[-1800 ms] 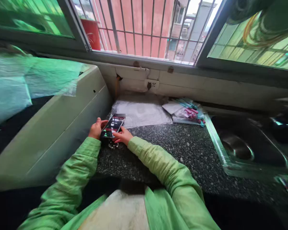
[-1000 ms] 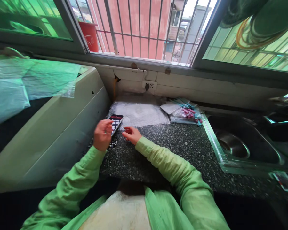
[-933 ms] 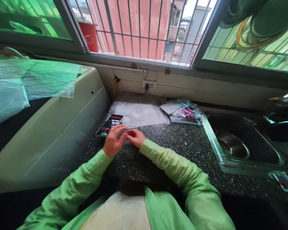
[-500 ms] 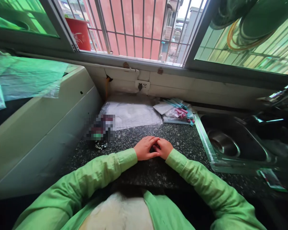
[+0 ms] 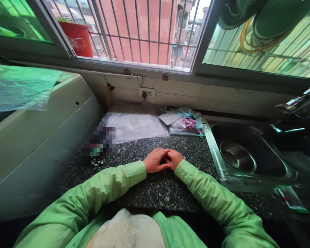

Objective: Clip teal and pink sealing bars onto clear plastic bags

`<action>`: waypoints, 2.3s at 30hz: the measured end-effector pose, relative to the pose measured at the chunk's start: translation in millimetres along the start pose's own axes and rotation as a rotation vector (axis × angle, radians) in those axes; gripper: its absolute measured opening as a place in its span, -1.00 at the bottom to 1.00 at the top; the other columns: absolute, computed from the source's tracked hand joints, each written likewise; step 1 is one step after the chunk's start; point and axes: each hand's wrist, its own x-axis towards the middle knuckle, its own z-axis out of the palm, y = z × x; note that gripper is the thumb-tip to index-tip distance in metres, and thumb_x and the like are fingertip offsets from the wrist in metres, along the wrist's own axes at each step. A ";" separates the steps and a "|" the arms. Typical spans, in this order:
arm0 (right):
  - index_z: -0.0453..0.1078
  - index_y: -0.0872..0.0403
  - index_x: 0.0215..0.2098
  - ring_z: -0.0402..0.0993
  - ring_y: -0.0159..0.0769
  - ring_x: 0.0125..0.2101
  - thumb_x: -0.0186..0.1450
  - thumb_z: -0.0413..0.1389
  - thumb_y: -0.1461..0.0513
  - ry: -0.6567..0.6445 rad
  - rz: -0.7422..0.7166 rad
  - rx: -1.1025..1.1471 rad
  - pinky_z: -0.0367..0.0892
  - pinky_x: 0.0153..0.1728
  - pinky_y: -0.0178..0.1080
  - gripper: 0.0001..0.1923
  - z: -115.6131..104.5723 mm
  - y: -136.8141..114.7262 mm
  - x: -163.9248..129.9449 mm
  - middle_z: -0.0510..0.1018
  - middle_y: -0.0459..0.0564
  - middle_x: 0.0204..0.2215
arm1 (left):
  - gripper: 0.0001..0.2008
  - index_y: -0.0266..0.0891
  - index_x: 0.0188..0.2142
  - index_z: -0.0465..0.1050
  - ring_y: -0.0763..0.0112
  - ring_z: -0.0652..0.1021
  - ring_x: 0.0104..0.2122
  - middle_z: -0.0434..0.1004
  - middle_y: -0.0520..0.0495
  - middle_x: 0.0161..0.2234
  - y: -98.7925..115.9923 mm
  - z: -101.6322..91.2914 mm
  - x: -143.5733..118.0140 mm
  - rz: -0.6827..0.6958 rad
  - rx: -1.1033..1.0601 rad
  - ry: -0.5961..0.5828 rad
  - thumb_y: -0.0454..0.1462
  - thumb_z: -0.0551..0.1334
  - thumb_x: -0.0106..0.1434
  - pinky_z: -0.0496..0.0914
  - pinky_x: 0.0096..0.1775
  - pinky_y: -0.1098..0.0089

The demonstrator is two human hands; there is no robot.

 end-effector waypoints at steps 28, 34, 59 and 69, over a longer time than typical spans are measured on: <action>0.43 0.11 -0.25 0.38 -0.24 -0.29 0.18 -0.05 0.16 0.234 0.421 -0.472 0.25 -0.27 -0.25 -0.71 -114.3 108.1 128.5 0.48 0.08 -0.28 | -0.60 -0.31 -0.09 0.35 0.20 0.34 -0.06 0.36 -0.23 -0.10 -63.2 -49.0 198.4 -0.488 0.257 0.118 -0.13 0.06 0.16 0.24 -0.05 0.28; 0.41 0.13 -0.18 0.36 -0.15 -0.19 0.19 -0.03 0.15 0.109 0.448 -0.599 0.25 -0.22 -0.19 -0.67 -106.9 116.2 153.4 0.44 0.16 -0.20 | -0.59 -0.34 -0.08 0.35 0.14 0.32 -0.03 0.33 -0.27 -0.04 -72.5 -39.5 232.7 -0.569 0.269 0.077 -0.14 0.06 0.16 0.25 -0.07 0.25; 0.42 0.15 -0.27 0.35 -0.11 -0.20 0.18 -0.03 0.14 0.075 0.455 -0.655 0.21 -0.24 -0.15 -0.70 -97.1 118.8 154.3 0.48 0.16 -0.26 | -0.58 -0.34 -0.07 0.35 0.17 0.33 -0.02 0.34 -0.28 -0.04 -85.9 -18.5 241.4 -0.616 0.228 0.035 -0.14 -0.02 0.20 0.22 -0.06 0.25; 0.42 0.14 -0.39 0.31 -0.23 -0.37 0.12 -0.01 0.15 0.318 0.235 -0.666 0.10 -0.42 -0.27 -0.74 -106.2 112.2 131.5 0.48 0.07 -0.41 | -0.56 -0.29 -0.01 0.28 0.17 0.36 -0.02 0.39 -0.25 -0.04 -74.4 -31.0 232.4 -0.671 0.142 0.080 -0.11 -0.05 0.21 0.20 -0.05 0.24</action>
